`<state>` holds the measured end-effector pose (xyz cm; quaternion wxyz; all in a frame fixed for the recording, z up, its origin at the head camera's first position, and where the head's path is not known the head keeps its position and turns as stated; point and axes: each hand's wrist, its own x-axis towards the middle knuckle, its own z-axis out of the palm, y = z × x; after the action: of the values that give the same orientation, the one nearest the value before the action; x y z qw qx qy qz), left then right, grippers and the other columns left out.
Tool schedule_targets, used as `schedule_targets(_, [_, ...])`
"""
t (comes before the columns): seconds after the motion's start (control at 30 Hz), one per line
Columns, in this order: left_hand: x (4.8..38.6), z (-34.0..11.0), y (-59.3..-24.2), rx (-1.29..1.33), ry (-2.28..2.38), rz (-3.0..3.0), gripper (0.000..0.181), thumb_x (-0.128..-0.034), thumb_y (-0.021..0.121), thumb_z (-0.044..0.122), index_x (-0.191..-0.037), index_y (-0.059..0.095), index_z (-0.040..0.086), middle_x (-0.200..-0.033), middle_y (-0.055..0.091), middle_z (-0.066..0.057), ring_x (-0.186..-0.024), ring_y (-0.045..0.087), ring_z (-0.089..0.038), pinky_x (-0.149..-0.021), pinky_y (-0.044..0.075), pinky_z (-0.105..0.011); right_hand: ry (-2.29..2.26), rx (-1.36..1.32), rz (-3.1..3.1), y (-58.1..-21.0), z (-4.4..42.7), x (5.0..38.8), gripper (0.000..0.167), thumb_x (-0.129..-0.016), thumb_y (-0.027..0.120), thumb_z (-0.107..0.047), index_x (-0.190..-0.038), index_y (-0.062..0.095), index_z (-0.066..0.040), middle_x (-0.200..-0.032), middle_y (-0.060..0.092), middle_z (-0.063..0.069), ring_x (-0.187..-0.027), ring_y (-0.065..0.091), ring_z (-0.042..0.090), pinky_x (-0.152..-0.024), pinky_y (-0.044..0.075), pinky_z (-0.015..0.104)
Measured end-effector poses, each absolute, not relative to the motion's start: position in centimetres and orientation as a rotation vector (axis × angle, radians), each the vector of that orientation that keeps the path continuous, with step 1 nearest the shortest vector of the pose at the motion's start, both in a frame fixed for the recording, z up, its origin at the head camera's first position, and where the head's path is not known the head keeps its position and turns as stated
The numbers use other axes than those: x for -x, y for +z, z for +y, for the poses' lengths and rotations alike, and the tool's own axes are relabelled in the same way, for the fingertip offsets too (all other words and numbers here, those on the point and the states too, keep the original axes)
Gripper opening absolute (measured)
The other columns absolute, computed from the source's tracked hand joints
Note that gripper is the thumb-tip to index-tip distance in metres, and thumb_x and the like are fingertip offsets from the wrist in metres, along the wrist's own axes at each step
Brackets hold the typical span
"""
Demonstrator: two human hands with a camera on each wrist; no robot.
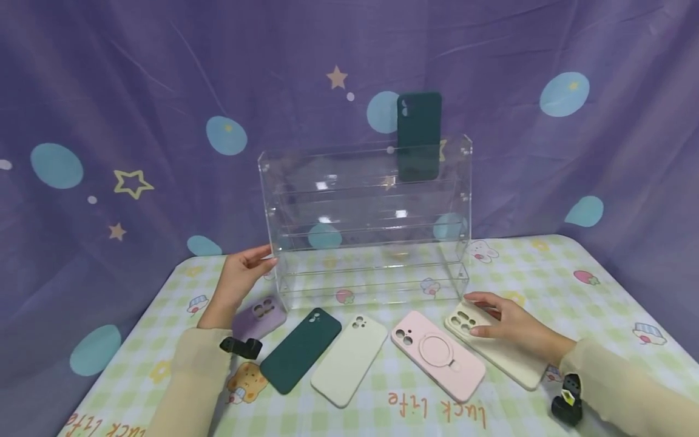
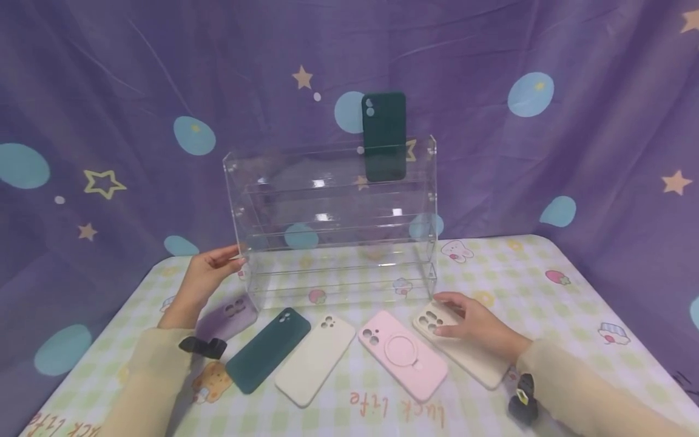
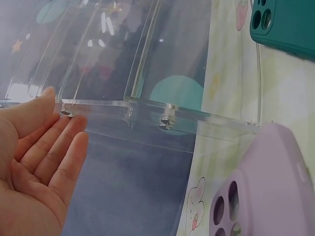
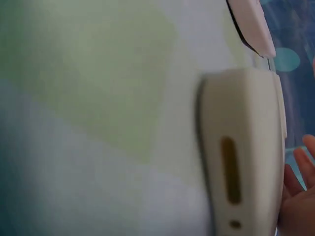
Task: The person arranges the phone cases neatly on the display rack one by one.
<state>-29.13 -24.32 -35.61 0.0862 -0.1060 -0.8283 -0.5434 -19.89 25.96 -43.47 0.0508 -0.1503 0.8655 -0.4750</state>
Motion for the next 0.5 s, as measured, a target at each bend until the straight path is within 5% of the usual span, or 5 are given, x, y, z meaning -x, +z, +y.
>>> schedule_targets(0.07, [29.04, -24.28, -35.63, 0.310, -1.626, -2.462, 0.042, -0.0900, 0.065, 0.013, -0.128, 0.055, -0.004, -0.121, 0.058, -0.024, -0.083, 0.060, 0.010, -0.069, 0.051, -0.016, -1.408, 0.464, 2.672, -43.57, 25.81, 19.78, 0.072, -0.078, 0.078, -0.024, -0.137, 0.045, -0.002, -0.134, 0.050, 0.019, -0.121, 0.045, 0.039, -0.099, 0.040, 0.041])
schedule_targets(0.17, [28.97, -24.31, -35.75, 0.311, -1.635, -2.447, 0.042, -0.0899, 0.065, 0.013, -0.127, 0.056, -0.004, -0.121, 0.058, -0.024, -0.083, 0.061, 0.009, -0.069, 0.052, -0.017, -1.379, 0.477, 2.683, -43.73, 25.65, 19.67, 0.077, -0.076, 0.079, -0.026, -0.138, 0.042, -0.001, -0.134, 0.049, 0.020, -0.120, 0.046, 0.037, -0.093, 0.041, 0.026])
schedule_targets(0.23, [28.97, -24.35, -35.81, 0.316, -1.638, -2.443, 0.042, -0.0899, 0.065, 0.012, -0.127, 0.056, -0.004, -0.122, 0.057, -0.024, -0.082, 0.061, 0.010, -0.069, 0.052, -0.017, -1.360, 0.498, 2.674, -43.82, 25.56, 19.58, 0.081, -0.075, 0.080, -0.027, -0.139, 0.040, 0.000, -0.137, 0.045, 0.022, -0.120, 0.045, 0.037, -0.092, 0.041, 0.026])
schedule_targets(0.4, [28.84, -24.18, -35.62, 0.316, -1.611, -2.461, 0.042, -0.0904, 0.065, 0.014, -0.127, 0.056, -0.004, -0.122, 0.058, -0.023, -0.083, 0.060, 0.010, -0.071, 0.052, -0.018, -1.210, 0.565, 2.757, -44.10, 25.44, 19.43, 0.089, -0.070, 0.082, -0.038, -0.140, 0.040, -0.001, -0.143, 0.036, 0.025, -0.127, 0.037, 0.044, -0.100, 0.034, 0.054])
schedule_targets(0.5, [28.80, -23.98, -35.41, 0.309, -1.592, -2.476, 0.042, -0.0907, 0.065, 0.015, -0.127, 0.056, -0.003, -0.122, 0.058, -0.022, -0.083, 0.060, 0.010, -0.072, 0.052, -0.019, -1.125, 0.568, 2.807, -44.16, 25.42, 19.47, 0.094, -0.069, 0.081, -0.043, -0.141, 0.038, 0.002, -0.144, 0.037, 0.025, -0.129, 0.035, 0.045, -0.101, 0.031, 0.059])
